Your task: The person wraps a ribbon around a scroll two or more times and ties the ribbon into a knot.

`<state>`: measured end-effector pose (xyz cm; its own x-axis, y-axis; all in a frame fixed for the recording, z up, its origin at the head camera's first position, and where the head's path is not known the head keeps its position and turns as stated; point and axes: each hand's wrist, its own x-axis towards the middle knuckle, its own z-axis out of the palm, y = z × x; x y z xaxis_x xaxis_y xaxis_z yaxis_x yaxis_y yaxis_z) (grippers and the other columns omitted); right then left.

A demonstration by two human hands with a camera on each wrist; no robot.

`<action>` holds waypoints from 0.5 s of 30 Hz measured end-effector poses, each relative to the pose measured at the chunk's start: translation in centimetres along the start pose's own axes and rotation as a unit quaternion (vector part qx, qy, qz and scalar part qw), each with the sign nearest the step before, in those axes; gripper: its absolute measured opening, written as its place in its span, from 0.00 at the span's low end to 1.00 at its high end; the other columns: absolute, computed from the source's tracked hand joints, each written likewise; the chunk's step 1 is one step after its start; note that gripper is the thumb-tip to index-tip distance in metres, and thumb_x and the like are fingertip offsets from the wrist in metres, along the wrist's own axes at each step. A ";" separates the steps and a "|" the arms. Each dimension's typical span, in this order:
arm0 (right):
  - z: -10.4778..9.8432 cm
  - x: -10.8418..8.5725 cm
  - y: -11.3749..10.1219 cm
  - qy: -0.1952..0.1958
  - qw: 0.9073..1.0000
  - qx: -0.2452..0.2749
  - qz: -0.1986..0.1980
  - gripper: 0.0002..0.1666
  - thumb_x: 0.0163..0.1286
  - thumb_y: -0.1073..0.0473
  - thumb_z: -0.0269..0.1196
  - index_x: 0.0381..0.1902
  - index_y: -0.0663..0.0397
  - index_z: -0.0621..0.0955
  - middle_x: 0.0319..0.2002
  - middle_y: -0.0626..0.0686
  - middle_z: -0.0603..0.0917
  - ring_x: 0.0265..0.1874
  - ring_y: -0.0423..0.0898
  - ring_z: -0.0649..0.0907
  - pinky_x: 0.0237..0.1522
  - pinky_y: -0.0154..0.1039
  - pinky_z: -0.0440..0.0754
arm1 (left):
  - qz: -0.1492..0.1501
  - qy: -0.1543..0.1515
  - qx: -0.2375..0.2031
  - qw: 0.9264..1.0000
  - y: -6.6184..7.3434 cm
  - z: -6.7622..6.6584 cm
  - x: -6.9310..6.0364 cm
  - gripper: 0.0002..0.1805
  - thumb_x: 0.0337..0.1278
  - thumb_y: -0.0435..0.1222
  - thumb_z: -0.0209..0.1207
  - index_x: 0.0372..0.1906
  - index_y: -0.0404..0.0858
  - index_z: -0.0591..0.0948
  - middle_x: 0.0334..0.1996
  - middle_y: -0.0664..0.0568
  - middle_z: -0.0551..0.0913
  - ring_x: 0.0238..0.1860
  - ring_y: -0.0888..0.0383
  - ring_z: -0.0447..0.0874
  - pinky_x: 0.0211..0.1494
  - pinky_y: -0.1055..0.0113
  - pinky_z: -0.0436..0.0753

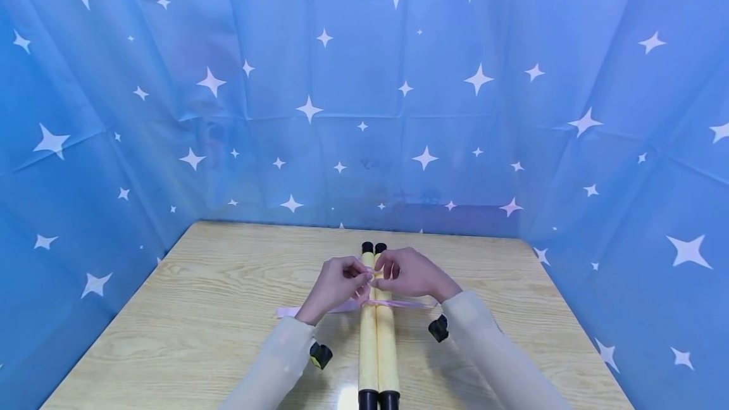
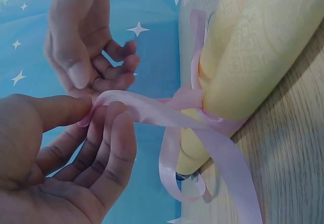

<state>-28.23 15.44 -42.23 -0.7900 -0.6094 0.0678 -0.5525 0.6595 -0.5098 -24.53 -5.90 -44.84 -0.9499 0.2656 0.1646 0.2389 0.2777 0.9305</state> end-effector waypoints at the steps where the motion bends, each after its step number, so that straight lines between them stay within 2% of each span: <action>1: 0.1 -0.1 -0.3 0.001 1.000 -0.008 -0.005 0.18 0.67 0.41 0.68 0.45 0.46 0.84 0.30 0.41 0.83 0.27 0.38 0.81 0.32 0.38 0.80 | 0.002 -0.001 0.002 1.000 0.0 0.0 0.0 0.04 0.68 0.32 0.64 0.37 0.35 0.85 0.30 0.42 0.87 0.25 0.55 0.86 0.29 0.66 0.86; 7: 0.9 -0.4 -1.1 -0.001 0.998 -0.050 -0.029 0.13 0.68 0.40 0.67 0.38 0.39 0.82 0.21 0.39 0.77 0.17 0.34 0.72 0.22 0.32 0.71 | 0.014 -0.010 0.023 1.000 0.3 0.3 0.0 0.04 0.68 0.32 0.63 0.36 0.37 0.85 0.29 0.47 0.87 0.27 0.58 0.84 0.31 0.69 0.83; 10: 1.2 -0.5 -1.1 -0.006 0.998 -0.051 -0.046 0.09 0.71 0.44 0.64 0.32 0.37 0.78 0.18 0.38 0.72 0.14 0.32 0.66 0.20 0.30 0.65 | 0.023 -0.016 0.030 0.999 0.4 0.5 0.0 0.04 0.68 0.31 0.62 0.36 0.37 0.85 0.30 0.49 0.87 0.28 0.60 0.84 0.32 0.69 0.83; 15: 1.3 -0.6 -1.0 -0.004 0.997 -0.038 -0.066 0.12 0.73 0.55 0.60 0.26 0.41 0.75 0.15 0.38 0.66 0.13 0.32 0.63 0.20 0.29 0.63 | 0.033 -0.018 0.031 0.999 0.4 0.5 0.0 0.05 0.68 0.30 0.61 0.36 0.36 0.85 0.30 0.47 0.87 0.27 0.59 0.84 0.31 0.70 0.83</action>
<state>-26.87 14.58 -42.87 -0.7067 -0.6968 0.1229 -0.6706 0.6043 -0.4302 -24.33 -5.29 -44.64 -0.9240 0.3187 0.2113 0.3136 0.3152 0.8957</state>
